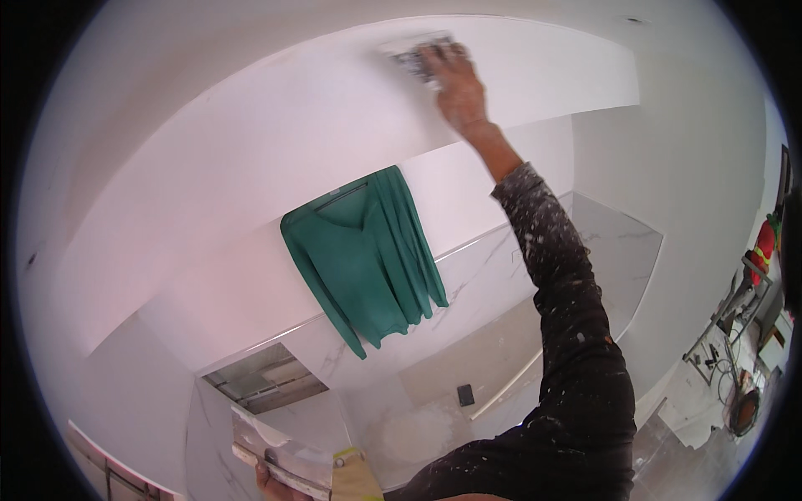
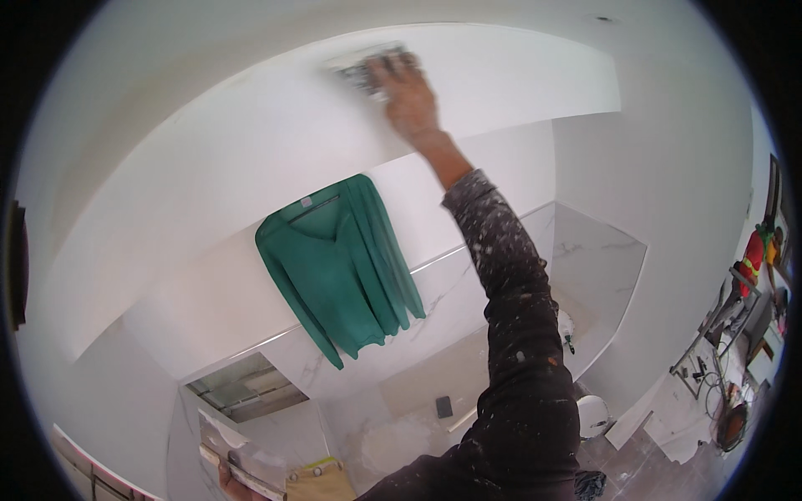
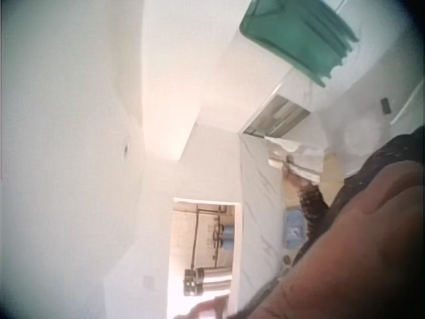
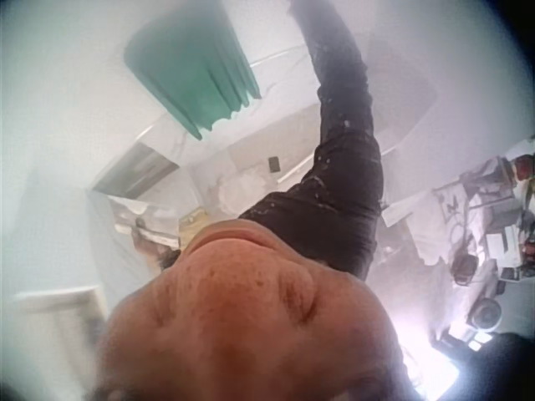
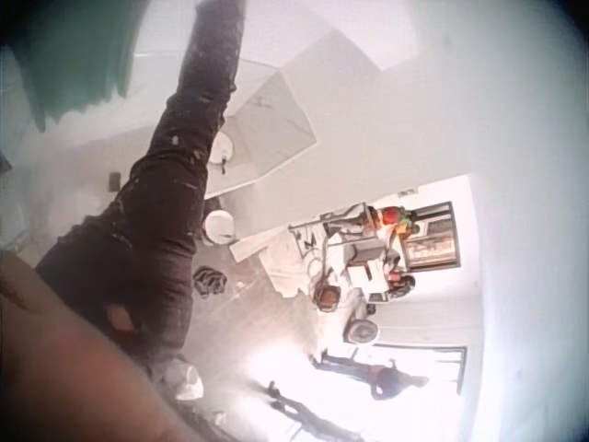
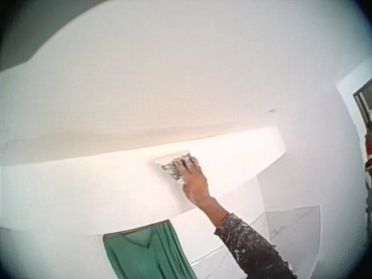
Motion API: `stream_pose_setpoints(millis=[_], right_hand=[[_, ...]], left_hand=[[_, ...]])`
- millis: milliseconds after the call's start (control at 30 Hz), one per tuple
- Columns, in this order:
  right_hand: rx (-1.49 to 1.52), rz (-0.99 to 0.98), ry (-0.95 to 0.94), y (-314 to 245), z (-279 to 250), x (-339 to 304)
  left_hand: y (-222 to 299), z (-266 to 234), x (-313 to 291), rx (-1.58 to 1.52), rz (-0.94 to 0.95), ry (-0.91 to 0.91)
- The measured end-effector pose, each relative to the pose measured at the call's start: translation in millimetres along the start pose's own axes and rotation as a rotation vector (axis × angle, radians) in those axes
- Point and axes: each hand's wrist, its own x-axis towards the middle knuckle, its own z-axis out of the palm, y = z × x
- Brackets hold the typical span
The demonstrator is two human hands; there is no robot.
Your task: The person applies plaster to a ceiling using a trowel and hawk, smoothing the surface in repeated strokes. Another worker is visible in the background performing similar tasks.
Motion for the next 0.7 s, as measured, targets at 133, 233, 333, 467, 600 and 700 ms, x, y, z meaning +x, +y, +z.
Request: stream_pose_setpoints(millis=[133, 233, 333, 467, 600, 700], right_hand=[[-0.152, 0.111, -0.014, 118.1, -5.7, -11.7], [-0.218, 0.168, -0.026, 164.5, -6.0, -8.9], [-0.266, 0.172, -0.035, 179.3, -5.2, 4.2], [-0.23, 0.141, -0.02, 191.6, -1.9, 17.8], [-0.298, 0.148, -0.015, 214.5, 15.0, 16.1], [-0.203, 0.13, -0.024, 223.1, 29.5, 17.5]], left_hand=[[-3.1, -0.8, -1.4, -0.223, -0.264, 0.057], [-11.3, -8.0, 19.9, -0.717, -0.524, -0.222], [-24.8, -15.9, 43.4, -0.921, -0.798, -0.223], [-41.0, -7.6, 49.5, -0.536, -0.484, -0.026], [-43.7, 24.0, 36.7, -0.431, -0.423, -0.315], [-56.3, 46.1, 21.0, -0.448, -0.201, -0.324]])
